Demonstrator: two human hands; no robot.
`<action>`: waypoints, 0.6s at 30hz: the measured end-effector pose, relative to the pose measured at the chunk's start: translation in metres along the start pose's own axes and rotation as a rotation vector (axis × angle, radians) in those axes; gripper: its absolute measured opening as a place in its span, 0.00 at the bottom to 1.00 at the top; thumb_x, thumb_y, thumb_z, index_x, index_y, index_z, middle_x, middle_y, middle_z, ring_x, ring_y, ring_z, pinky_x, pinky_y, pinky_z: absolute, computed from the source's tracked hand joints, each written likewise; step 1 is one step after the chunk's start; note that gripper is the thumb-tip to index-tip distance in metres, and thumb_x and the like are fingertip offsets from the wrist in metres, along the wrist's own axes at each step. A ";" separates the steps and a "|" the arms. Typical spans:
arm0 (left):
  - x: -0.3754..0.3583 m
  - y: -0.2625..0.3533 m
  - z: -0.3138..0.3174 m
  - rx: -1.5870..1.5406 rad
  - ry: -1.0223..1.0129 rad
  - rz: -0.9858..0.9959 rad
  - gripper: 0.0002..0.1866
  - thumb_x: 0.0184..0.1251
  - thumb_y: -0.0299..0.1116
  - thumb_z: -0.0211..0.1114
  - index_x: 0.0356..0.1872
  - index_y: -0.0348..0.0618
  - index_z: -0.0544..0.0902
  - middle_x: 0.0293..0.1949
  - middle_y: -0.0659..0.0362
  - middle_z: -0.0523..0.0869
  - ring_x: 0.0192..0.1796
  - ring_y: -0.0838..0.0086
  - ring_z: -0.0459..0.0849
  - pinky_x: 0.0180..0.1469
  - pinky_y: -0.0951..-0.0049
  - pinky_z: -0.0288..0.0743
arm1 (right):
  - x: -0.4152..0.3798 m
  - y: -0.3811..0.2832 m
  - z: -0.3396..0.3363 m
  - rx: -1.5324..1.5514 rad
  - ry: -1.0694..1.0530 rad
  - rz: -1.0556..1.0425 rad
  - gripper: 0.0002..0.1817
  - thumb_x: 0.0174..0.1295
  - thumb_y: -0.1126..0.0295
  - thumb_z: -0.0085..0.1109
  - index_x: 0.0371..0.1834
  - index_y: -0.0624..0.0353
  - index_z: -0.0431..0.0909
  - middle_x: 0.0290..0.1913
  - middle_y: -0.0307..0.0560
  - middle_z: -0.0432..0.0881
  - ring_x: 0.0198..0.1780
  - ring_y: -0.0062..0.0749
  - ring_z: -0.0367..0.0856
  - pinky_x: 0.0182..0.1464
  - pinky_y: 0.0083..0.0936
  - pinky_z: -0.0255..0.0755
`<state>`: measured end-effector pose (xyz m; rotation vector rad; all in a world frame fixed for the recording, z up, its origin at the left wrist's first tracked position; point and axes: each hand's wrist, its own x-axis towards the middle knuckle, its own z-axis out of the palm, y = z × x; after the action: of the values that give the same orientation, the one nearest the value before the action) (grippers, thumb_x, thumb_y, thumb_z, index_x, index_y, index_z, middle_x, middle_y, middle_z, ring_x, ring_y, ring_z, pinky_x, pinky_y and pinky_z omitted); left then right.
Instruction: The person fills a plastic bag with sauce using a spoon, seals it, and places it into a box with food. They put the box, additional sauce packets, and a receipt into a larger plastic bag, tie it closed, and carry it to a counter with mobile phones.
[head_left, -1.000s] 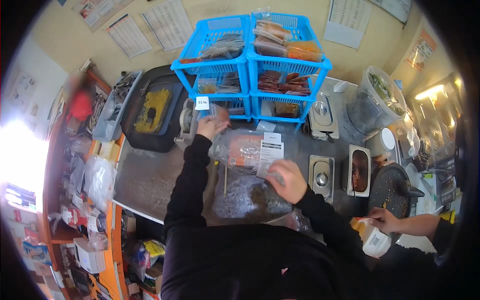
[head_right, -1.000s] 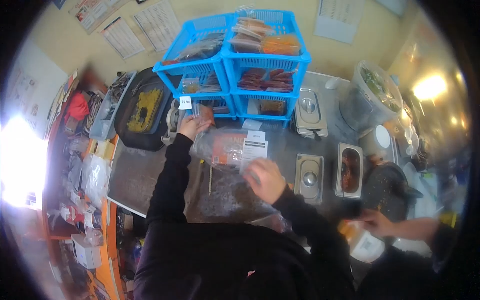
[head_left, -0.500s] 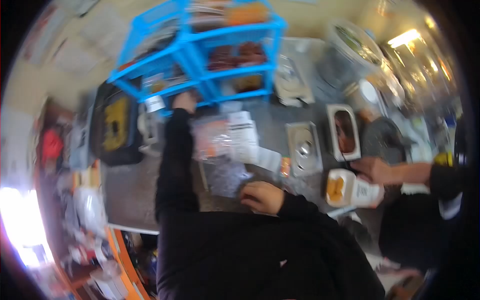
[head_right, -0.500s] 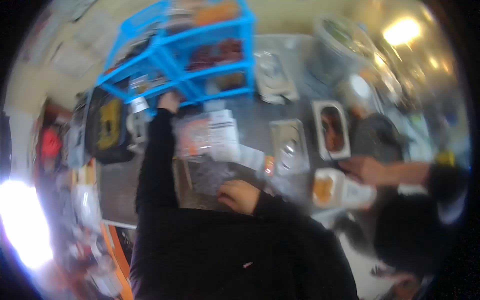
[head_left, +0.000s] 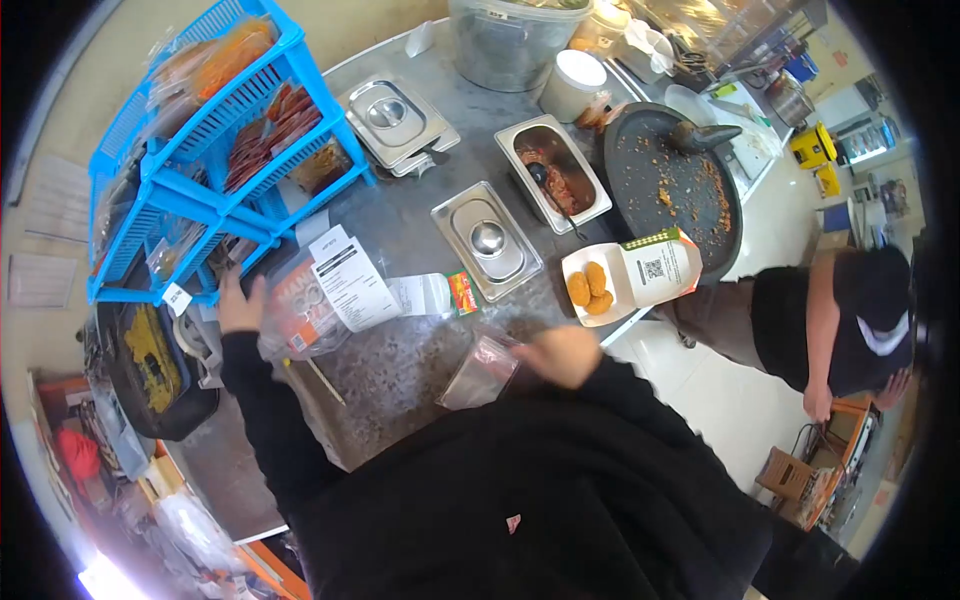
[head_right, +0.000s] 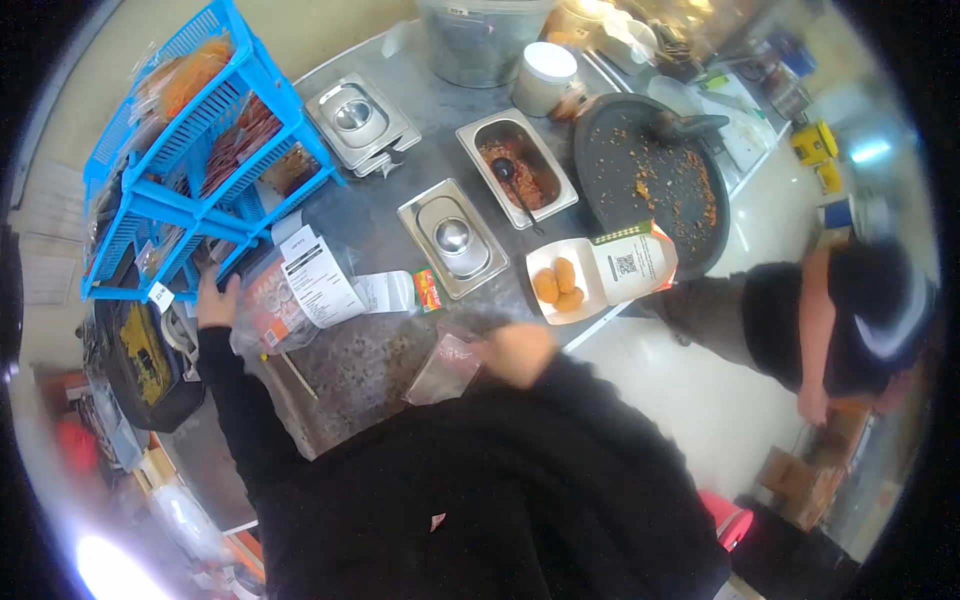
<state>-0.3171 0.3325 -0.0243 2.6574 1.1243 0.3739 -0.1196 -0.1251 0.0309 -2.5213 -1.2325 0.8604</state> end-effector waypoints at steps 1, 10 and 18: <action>-0.026 0.027 -0.018 -0.041 0.017 0.016 0.25 0.59 0.41 0.62 0.54 0.38 0.72 0.55 0.43 0.74 0.59 0.51 0.71 0.60 0.60 0.64 | -0.015 0.011 -0.023 0.010 -0.107 0.313 0.28 0.59 0.43 0.49 0.30 0.62 0.81 0.25 0.60 0.79 0.26 0.49 0.80 0.31 0.41 0.71; -0.199 0.208 0.041 -0.499 -0.001 0.022 0.20 0.56 0.34 0.65 0.48 0.37 0.75 0.51 0.47 0.77 0.55 0.54 0.73 0.59 0.61 0.64 | -0.031 0.179 0.064 1.071 0.547 0.428 0.18 0.64 0.56 0.52 0.45 0.60 0.66 0.18 0.43 0.73 0.11 0.21 0.67 0.11 0.17 0.59; -0.305 0.188 0.075 -0.089 -0.075 -0.140 0.28 0.62 0.46 0.56 0.62 0.45 0.68 0.68 0.47 0.56 0.69 0.50 0.54 0.66 0.41 0.43 | -0.034 0.068 -0.006 0.380 0.101 0.118 0.18 0.61 0.55 0.54 0.35 0.62 0.72 0.23 0.54 0.76 0.23 0.44 0.76 0.28 0.36 0.70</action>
<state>-0.3727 -0.0248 -0.0806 2.4781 1.2315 0.2883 -0.0880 -0.1938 0.0214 -2.3122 -0.8066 0.8841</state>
